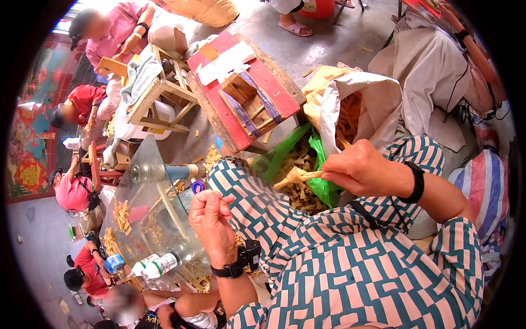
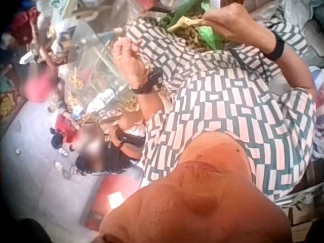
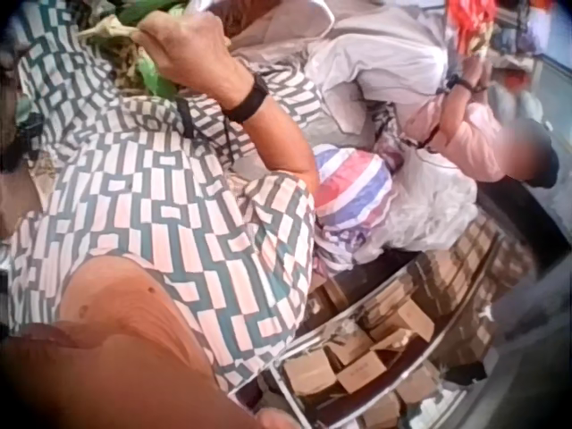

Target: The person peels and folds thin strips of yellow material by hand, placing the processed pieces into a green container.

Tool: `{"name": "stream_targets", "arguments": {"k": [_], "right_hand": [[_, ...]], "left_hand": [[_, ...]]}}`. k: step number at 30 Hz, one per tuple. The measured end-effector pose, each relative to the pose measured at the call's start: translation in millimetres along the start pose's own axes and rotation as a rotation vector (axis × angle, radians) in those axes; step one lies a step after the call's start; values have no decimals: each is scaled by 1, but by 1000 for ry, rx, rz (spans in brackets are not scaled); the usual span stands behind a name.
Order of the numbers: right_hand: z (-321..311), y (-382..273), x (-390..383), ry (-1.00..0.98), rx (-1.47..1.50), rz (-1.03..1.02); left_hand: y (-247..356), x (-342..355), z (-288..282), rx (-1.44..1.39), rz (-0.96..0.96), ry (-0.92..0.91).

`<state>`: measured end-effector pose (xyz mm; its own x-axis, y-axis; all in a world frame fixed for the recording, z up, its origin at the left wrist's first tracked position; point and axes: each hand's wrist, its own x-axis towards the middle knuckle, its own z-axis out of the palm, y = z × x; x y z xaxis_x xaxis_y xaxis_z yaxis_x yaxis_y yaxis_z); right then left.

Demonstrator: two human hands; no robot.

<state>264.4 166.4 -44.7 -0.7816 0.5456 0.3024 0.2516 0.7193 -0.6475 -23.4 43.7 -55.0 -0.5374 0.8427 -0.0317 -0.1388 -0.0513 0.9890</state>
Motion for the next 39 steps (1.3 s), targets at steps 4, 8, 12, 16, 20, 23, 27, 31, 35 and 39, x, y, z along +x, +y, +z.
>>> {"name": "stream_targets", "arguments": {"k": [4,8,12,16,20,23,27,31,35,39], "right_hand": [[3,-2,2,-16,-17,-32],[7,-11,12,-17,59,-135],[4,-4,1,-193,24,-140],[3,-2,-9,-292,112,-96],[-1,14,17,-216,-53,-112],[-11,46,62,41,-358,-184],[-7,76,115,246,-356,-223],[1,98,149,269,-370,-208],[20,132,138,141,-429,-10],[8,126,112,243,-149,160]], "left_hand": [[19,-6,32,830,615,-264],[28,-10,72,1145,852,-620],[13,-13,66,1120,874,-798],[9,-18,57,1062,720,-828],[10,9,54,862,441,-752],[12,50,53,822,355,-578],[11,110,66,733,314,-370],[-7,148,64,684,305,-308],[-28,150,65,865,355,-264],[-28,133,43,218,-271,-283]]}}
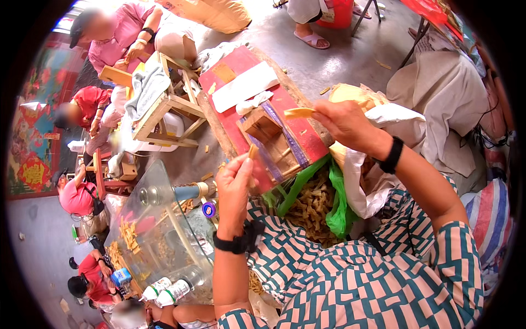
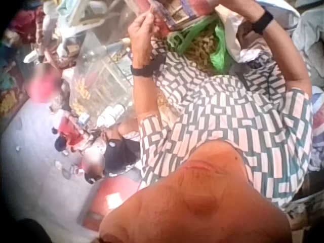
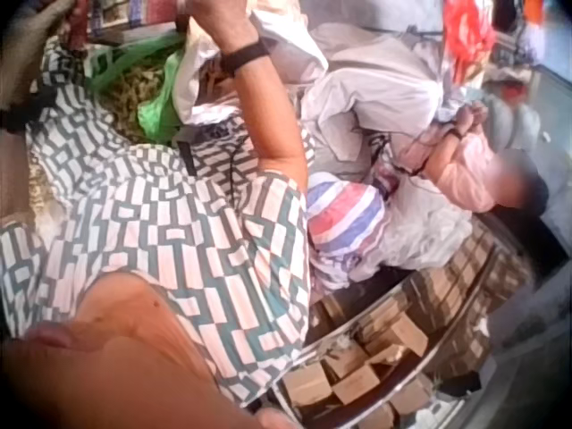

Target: The person peels and folds thin strips of yellow material by hand, placing the processed pieces into a green container.

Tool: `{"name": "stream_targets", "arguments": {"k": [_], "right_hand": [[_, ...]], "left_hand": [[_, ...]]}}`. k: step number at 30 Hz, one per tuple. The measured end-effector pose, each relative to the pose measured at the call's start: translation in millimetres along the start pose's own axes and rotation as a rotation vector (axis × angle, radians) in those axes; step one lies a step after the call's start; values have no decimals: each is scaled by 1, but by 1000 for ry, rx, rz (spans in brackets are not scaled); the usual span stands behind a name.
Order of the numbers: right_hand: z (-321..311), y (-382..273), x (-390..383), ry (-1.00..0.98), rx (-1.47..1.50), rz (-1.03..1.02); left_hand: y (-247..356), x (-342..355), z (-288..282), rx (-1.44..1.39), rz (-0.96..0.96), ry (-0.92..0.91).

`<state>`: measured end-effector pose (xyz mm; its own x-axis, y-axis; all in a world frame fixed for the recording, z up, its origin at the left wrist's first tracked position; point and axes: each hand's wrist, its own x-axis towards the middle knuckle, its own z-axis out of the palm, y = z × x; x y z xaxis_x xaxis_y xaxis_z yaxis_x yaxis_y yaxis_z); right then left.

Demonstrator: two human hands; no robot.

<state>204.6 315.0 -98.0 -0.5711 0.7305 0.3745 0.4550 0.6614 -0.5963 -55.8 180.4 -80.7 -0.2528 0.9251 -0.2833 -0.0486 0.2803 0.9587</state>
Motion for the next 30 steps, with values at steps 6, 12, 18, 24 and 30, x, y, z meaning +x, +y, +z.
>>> {"name": "stream_targets", "arguments": {"k": [6,12,18,24,30], "right_hand": [[-21,-30,-22,-238,768,433],[-19,-91,-43,-287,614,70],[-12,-101,-76,-423,211,-165],[-22,-107,-87,-622,264,-235],[-28,-103,-90,-382,-48,-292]], "left_hand": [[11,-33,14,-297,-66,-128],[-5,-79,31,405,396,-70],[5,-113,53,676,563,-77],[-9,-130,59,674,540,-146],[-16,-131,61,940,551,-137]]}}
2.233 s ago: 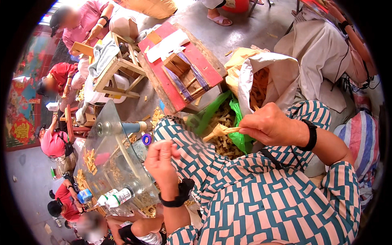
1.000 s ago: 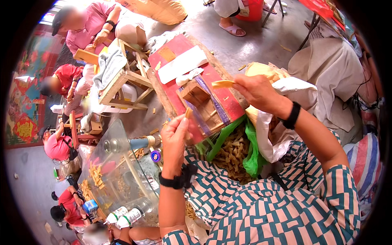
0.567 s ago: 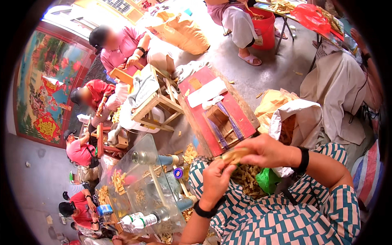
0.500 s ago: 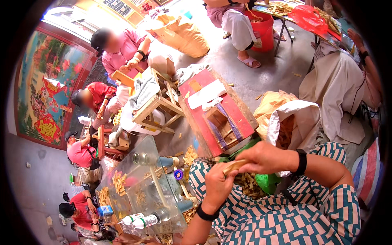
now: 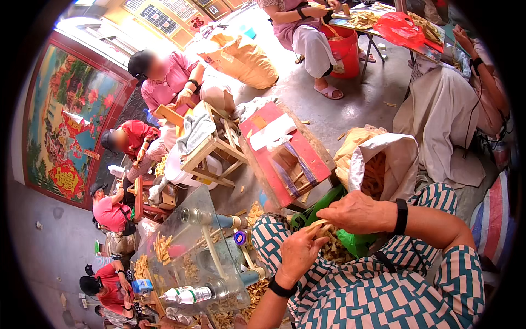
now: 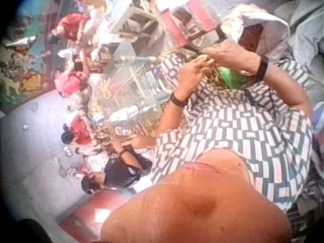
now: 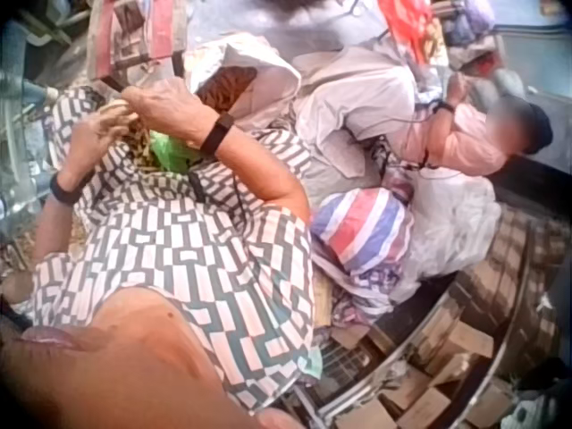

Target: The person peels and folds thin strips of yellow material by hand, placing the processed pieces into a green container.

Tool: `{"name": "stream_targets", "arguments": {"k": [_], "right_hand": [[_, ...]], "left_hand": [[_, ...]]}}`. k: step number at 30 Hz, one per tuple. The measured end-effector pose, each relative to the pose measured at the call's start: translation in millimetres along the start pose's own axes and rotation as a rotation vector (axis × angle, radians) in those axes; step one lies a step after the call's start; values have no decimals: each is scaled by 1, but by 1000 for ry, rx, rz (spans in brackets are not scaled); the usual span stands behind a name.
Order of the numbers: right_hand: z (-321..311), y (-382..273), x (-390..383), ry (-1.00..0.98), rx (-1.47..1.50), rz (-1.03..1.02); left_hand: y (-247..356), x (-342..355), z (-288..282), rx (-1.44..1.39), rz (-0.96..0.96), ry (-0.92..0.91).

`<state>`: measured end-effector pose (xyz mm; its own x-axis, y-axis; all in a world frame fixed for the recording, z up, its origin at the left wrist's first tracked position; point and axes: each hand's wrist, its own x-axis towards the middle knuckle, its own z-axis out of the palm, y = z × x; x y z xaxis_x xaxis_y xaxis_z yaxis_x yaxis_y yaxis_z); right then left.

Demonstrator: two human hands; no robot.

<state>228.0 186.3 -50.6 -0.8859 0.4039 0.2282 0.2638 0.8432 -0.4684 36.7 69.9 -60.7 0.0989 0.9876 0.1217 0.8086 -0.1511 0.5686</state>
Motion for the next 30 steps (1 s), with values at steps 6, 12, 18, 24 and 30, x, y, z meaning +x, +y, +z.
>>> {"name": "stream_targets", "arguments": {"k": [6,12,18,24,30], "right_hand": [[-6,0,-14,160,-288,-352],[3,-11,-15,243,-272,-540],[-37,-5,-11,510,-224,-348],[-50,-18,-12,521,-99,-211],[-11,-54,-32,-179,991,15]], "left_hand": [[-20,-19,-4,-912,-426,-87],[4,-25,-14,-1233,-475,-509],[37,-39,-55,-1258,-201,-276],[50,-49,-83,-1508,180,-29],[43,-27,-76,-1003,139,53]]}}
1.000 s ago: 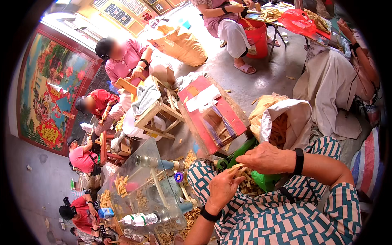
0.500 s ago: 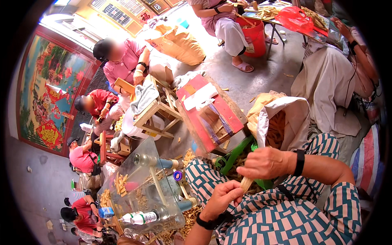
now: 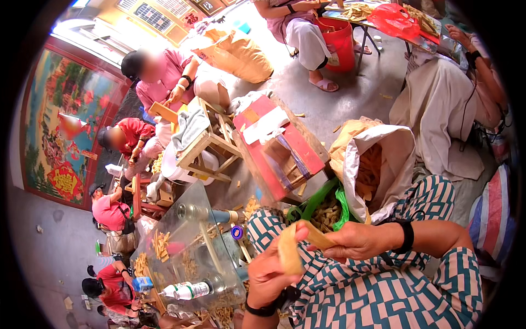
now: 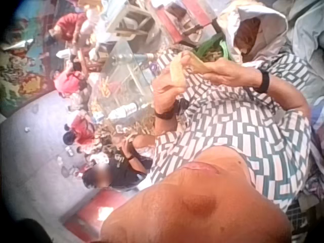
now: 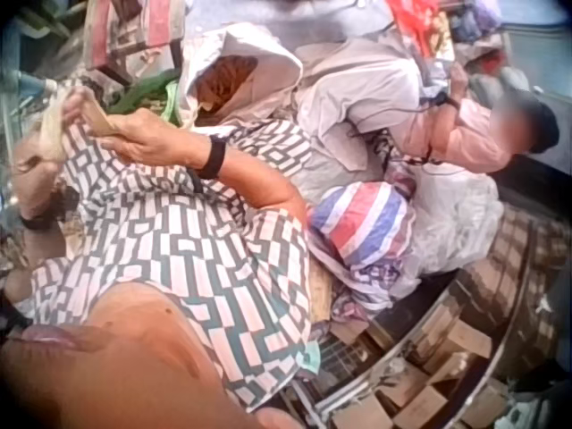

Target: The person peels and folds thin strips of yellow material by hand, placing the processed pieces into a green container.

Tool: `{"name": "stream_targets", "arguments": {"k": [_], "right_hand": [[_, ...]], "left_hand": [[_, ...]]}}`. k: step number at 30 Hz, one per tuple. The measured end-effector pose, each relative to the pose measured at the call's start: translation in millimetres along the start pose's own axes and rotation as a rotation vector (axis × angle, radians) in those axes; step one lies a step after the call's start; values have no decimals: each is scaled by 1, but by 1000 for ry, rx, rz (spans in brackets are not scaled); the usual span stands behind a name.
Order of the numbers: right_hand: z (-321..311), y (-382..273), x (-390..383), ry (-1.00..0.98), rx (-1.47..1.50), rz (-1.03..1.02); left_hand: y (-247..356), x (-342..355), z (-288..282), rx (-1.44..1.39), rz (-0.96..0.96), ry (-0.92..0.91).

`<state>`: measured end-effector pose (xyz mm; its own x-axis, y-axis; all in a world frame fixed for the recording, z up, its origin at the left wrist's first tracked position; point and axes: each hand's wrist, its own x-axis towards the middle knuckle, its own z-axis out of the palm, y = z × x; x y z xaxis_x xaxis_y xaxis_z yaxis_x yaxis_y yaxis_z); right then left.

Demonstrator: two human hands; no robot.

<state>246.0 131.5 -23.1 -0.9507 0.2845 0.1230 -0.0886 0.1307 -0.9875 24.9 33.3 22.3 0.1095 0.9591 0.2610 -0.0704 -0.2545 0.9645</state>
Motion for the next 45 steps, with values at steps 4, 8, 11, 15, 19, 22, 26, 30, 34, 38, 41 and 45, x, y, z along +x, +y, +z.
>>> {"name": "stream_targets", "arguments": {"k": [4,8,11,15,19,22,26,30,34,38,41,45], "right_hand": [[-13,-12,6,-82,139,97],[-27,-73,12,-59,-122,-5],[-24,-109,20,8,-420,-288],[-28,-97,30,72,-3,-63],[-28,-32,27,194,460,271],[-23,-9,24,288,680,313],[-24,-9,23,254,902,202],[-23,-4,24,123,901,220],[-26,10,26,276,609,290],[-22,18,26,431,478,227],[-19,13,28,454,503,208],[-16,11,23,356,748,261]], "left_hand": [[0,9,12,875,200,-186],[21,14,15,1114,452,-106],[47,-2,19,1161,548,145],[45,17,22,1233,493,139],[-12,33,18,1055,486,-10],[-27,29,20,1048,427,6],[-33,18,23,1253,497,250],[-38,17,24,1101,458,413],[-54,6,15,1047,377,411],[-44,2,19,1262,553,163],[-48,5,24,1346,378,132],[-64,5,21,861,136,198]]}}
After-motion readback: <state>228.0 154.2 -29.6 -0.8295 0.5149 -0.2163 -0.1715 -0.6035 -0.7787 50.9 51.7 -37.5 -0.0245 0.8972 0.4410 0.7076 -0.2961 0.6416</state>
